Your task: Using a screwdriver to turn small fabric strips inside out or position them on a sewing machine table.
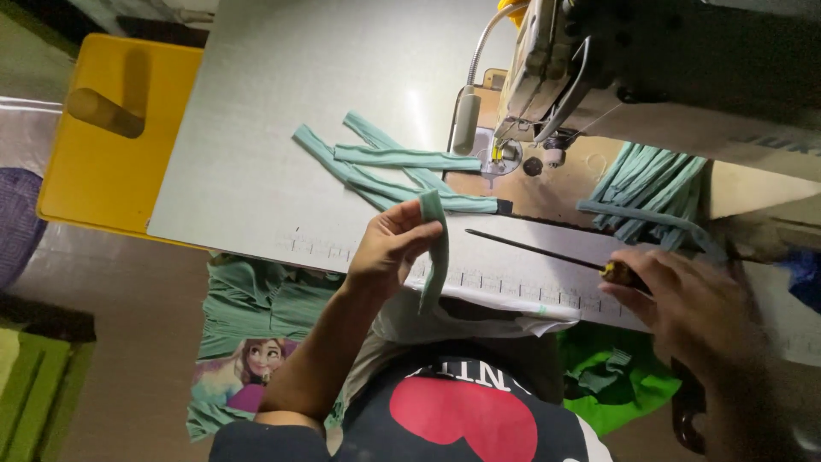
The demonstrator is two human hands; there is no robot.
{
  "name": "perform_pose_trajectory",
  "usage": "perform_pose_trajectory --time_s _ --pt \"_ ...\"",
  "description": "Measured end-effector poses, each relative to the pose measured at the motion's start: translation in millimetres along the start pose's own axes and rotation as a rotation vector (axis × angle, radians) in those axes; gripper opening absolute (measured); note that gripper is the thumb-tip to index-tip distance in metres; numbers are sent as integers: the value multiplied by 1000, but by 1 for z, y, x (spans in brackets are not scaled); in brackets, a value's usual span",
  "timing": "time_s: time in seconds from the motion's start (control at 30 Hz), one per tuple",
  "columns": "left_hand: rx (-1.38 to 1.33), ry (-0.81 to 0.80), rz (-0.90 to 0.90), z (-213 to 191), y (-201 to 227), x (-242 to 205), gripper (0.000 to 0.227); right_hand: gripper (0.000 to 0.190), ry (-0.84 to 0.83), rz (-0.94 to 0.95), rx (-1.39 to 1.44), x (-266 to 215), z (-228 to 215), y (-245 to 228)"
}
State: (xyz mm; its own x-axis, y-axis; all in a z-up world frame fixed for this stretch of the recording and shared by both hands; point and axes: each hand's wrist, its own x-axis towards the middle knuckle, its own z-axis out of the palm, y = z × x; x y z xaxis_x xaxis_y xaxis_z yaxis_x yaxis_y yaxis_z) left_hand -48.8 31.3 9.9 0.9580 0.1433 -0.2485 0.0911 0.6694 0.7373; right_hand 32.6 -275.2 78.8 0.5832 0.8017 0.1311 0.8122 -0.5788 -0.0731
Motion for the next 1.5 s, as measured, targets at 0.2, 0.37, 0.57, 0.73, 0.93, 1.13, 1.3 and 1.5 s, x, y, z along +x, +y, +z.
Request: perform_pose_trajectory --time_s 0.2,0.37,0.57,0.73,0.93,1.13,1.3,1.5 --pt "-94 8 159 12 -1 2 14 37 131 -182 -665 14 -45 3" --pt "-144 -1 63 26 8 -8 57 50 142 -241 -713 27 -67 4" --pt "-128 7 25 24 5 -9 57 50 223 -351 -426 36 -52 32" --pt "-185 10 19 24 4 -9 54 36 182 -344 -409 42 -54 31" --pt "-158 54 -27 27 2 -9 51 36 235 -364 -416 40 -51 33" --pt "-146 46 -15 28 1 -11 48 44 231 -351 -468 32 -48 38" --pt "-154 32 -26 30 1 -12 49 46 238 -320 -495 30 -47 37" --pt "-115 -23 -7 33 3 -13 46 42 225 -378 -405 33 -50 39"
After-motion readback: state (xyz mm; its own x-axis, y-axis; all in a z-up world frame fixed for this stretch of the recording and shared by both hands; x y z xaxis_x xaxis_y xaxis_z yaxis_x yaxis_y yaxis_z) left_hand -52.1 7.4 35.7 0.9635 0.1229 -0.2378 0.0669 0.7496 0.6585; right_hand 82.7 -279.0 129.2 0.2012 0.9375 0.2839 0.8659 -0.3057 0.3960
